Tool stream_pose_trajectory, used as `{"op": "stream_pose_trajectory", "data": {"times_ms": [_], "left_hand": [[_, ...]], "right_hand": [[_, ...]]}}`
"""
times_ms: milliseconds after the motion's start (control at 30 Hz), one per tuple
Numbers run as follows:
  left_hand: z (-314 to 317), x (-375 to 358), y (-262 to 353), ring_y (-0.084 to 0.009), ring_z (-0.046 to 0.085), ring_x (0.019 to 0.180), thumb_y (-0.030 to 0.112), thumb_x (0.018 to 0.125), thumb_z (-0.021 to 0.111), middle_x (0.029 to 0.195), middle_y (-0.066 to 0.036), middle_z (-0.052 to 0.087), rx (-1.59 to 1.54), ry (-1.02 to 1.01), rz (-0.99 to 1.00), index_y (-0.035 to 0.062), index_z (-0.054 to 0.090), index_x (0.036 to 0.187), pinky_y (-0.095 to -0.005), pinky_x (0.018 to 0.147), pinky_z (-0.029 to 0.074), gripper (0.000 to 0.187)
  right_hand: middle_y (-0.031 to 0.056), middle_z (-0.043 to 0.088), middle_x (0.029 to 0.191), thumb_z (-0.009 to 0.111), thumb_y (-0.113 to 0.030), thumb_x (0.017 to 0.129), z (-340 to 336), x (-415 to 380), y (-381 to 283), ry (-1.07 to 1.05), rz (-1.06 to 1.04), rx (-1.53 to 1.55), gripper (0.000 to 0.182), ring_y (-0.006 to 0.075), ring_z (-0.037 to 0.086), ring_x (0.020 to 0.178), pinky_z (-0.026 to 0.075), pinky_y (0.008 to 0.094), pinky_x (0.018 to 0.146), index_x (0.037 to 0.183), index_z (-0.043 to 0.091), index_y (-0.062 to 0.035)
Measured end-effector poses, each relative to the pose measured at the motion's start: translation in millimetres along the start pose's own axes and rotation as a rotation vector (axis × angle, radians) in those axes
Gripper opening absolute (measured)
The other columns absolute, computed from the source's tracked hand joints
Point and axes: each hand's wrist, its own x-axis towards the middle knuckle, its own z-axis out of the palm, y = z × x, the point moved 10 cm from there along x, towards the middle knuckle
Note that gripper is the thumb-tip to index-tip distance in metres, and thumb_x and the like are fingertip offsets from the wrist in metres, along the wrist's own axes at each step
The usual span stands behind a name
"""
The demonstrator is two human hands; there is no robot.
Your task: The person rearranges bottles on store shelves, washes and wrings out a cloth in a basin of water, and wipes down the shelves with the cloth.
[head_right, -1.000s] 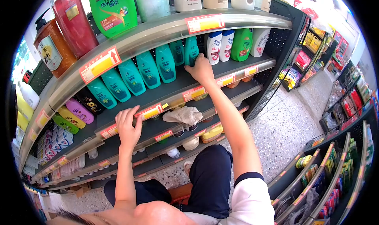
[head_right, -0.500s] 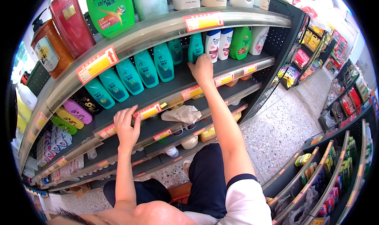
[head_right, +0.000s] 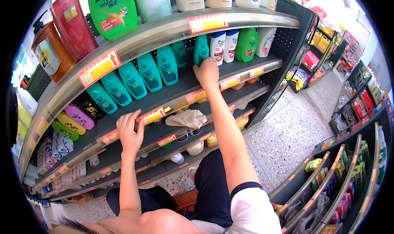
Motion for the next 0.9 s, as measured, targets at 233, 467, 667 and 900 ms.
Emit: {"op": "stream_pose_trajectory", "data": {"times_ms": [233, 467, 667, 900], "left_hand": [[-0.7, 0.3, 0.9, -0.0265, 0.058, 0.092, 0.007, 0.079, 0.069, 0.097, -0.008, 0.064, 0.004, 0.008, 0.004, 0.0061, 0.065, 0.107, -0.0392, 0.086, 0.041, 0.029], [-0.2, 0.3, 0.1, -0.0261, 0.058, 0.092, 0.007, 0.079, 0.069, 0.096, -0.008, 0.064, 0.004, 0.005, -0.002, 0.0062, 0.065, 0.107, -0.0388, 0.085, 0.041, 0.028], [-1.0, 0.0, -0.6, -0.0267, 0.058, 0.092, 0.007, 0.079, 0.07, 0.096, -0.008, 0.064, -0.005, 0.013, 0.0, 0.0056, 0.065, 0.107, -0.039, 0.086, 0.041, 0.029], [-1.9, 0.1, -2.3, -0.0277, 0.058, 0.093, 0.008, 0.078, 0.071, 0.097, -0.009, 0.064, -0.015, -0.001, -0.006, 0.0051, 0.065, 0.107, -0.0388, 0.085, 0.041, 0.03]], "right_hand": [[0.0249, 0.063, 0.104, 0.078, -0.029, 0.074, 4.3, 1.5, 4.5, -0.016, 0.028, -0.01, 0.048, 0.0422, 0.065, 0.093, 0.055, 0.0458, 0.079, 0.1, 0.059, 0.0073], [0.0267, 0.062, 0.104, 0.079, -0.031, 0.074, 7.2, 3.2, 7.8, 0.025, 0.017, -0.02, 0.055, 0.0428, 0.065, 0.093, 0.056, 0.0453, 0.078, 0.104, 0.056, 0.0092], [0.0272, 0.061, 0.106, 0.08, -0.033, 0.074, 9.5, 3.5, 10.4, -0.035, 0.071, -0.024, 0.059, 0.0435, 0.065, 0.092, 0.055, 0.0452, 0.078, 0.106, 0.055, 0.0098], [0.025, 0.056, 0.103, 0.075, -0.021, 0.079, -25.0, -19.7, -12.8, 0.265, -0.183, 0.072, 0.045, 0.0436, 0.06, 0.091, 0.05, 0.0465, 0.077, 0.104, 0.05, 0.0067]]}}
